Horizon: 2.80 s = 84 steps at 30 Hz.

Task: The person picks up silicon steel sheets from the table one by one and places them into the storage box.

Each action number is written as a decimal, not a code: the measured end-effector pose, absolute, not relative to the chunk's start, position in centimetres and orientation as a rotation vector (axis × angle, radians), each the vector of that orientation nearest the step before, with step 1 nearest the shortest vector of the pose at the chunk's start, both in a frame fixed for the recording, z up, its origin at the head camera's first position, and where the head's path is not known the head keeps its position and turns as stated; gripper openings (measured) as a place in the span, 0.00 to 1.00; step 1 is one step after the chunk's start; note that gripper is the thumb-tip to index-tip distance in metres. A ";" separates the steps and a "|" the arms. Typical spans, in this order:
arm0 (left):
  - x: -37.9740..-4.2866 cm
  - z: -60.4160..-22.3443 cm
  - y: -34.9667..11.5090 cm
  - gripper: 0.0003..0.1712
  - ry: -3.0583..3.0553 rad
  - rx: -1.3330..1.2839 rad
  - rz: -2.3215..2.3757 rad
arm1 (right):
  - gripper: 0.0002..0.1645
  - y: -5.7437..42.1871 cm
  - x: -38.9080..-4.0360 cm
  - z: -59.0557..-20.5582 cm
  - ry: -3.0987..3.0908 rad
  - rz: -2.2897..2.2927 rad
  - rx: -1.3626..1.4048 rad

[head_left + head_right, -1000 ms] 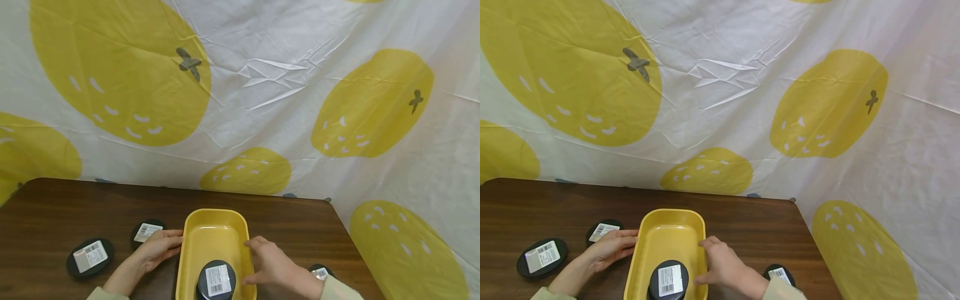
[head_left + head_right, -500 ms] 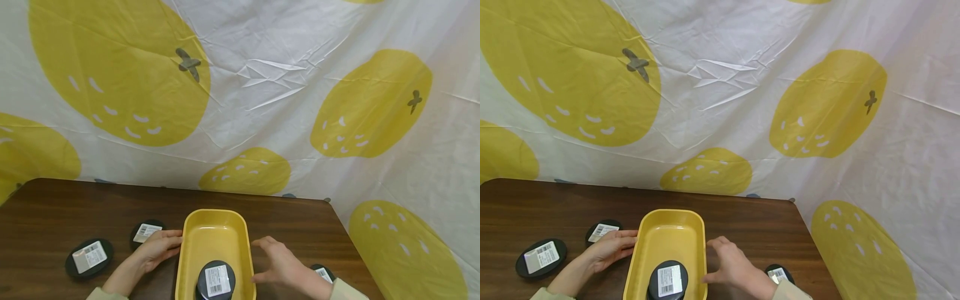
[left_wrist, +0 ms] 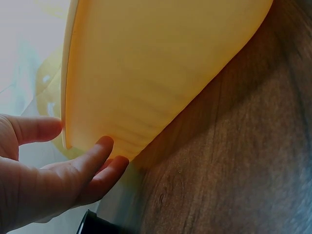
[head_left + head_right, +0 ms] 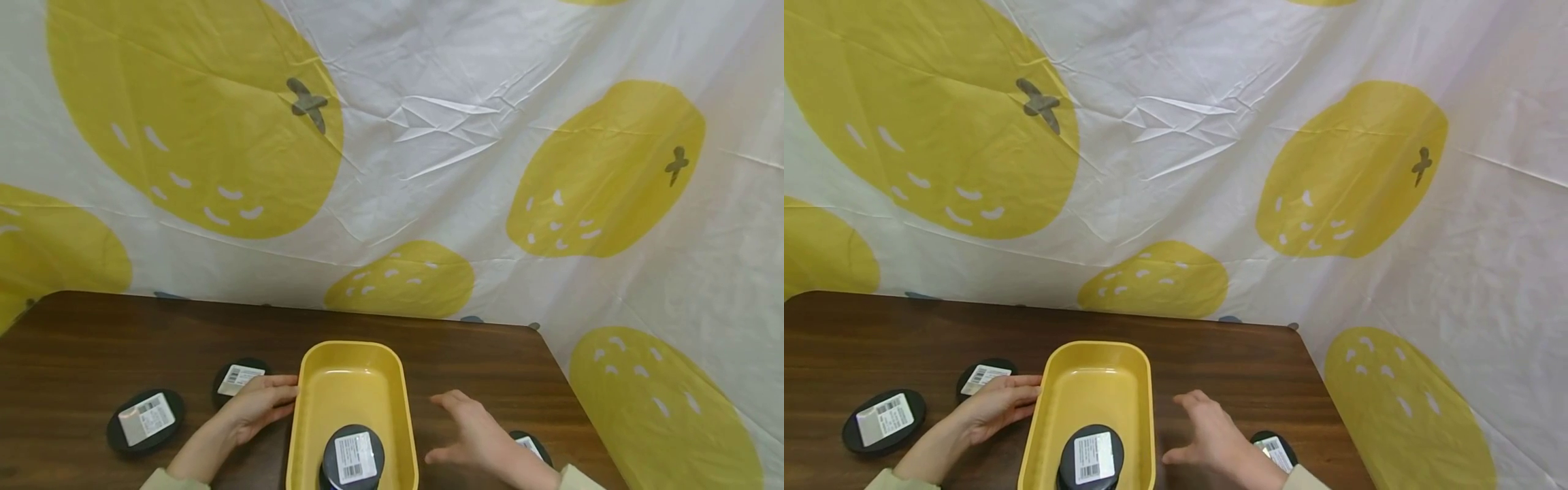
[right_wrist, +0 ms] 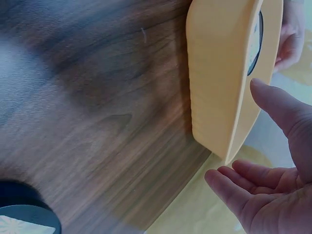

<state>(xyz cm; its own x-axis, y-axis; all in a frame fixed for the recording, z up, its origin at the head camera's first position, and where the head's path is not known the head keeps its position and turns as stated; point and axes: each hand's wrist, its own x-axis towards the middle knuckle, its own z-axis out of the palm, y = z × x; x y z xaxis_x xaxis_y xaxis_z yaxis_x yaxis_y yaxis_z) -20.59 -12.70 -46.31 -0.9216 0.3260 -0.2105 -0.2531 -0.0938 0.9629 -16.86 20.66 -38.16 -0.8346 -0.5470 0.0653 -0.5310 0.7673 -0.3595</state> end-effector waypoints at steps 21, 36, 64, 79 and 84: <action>-20.6 -46.2 -12.7 0.31 1.810 0.060 2.069 | 0.44 24.4 -16.0 -38.5 2.886 -0.620 -0.700; -20.6 -46.3 -12.8 0.31 1.807 0.074 2.068 | 0.44 26.3 -15.3 -39.2 2.925 -0.608 -0.629; -20.6 -46.2 -12.8 0.31 1.809 0.088 2.055 | 0.43 30.8 -15.2 -41.2 2.987 -0.495 -0.318; -20.7 -46.2 -12.8 0.30 1.807 0.058 2.055 | 0.44 32.1 -14.8 -42.4 3.044 -0.451 -0.174; -20.7 -46.3 -12.8 0.31 1.795 0.072 2.056 | 0.45 32.2 -14.8 -42.5 3.037 -0.448 -0.100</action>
